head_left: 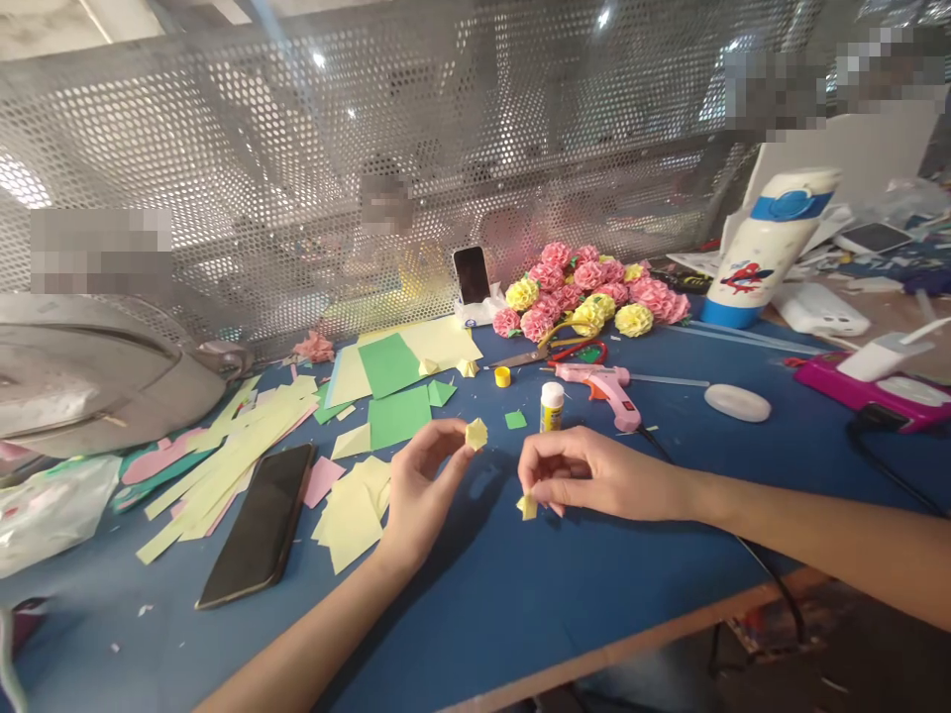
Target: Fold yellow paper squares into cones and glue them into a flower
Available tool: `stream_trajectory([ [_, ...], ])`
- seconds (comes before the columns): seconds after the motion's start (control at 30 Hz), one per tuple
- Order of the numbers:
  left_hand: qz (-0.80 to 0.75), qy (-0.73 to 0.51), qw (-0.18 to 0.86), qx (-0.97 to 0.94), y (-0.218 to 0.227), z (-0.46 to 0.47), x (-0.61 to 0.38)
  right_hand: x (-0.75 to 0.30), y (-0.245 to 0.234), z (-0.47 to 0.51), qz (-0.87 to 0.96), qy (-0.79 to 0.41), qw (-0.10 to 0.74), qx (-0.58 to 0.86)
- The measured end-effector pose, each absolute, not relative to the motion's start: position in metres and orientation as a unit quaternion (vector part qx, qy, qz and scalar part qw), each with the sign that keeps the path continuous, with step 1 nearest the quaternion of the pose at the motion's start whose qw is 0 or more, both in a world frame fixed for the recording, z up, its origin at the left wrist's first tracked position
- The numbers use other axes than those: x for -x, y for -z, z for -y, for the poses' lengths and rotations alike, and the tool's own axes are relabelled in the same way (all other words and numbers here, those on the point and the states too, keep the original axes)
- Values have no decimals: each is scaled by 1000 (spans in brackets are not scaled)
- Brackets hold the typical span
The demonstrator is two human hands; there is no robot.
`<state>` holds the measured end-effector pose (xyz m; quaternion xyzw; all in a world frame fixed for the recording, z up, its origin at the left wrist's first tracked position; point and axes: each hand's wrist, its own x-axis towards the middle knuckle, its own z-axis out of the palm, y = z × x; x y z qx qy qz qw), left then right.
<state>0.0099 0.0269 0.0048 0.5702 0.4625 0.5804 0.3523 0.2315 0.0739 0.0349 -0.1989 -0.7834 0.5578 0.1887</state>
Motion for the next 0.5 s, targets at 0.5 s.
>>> stream_trajectory([
  [0.5,-400,-520,153,-739,-15,11,-21,-213,-35,-71,645,-623,353,266],
])
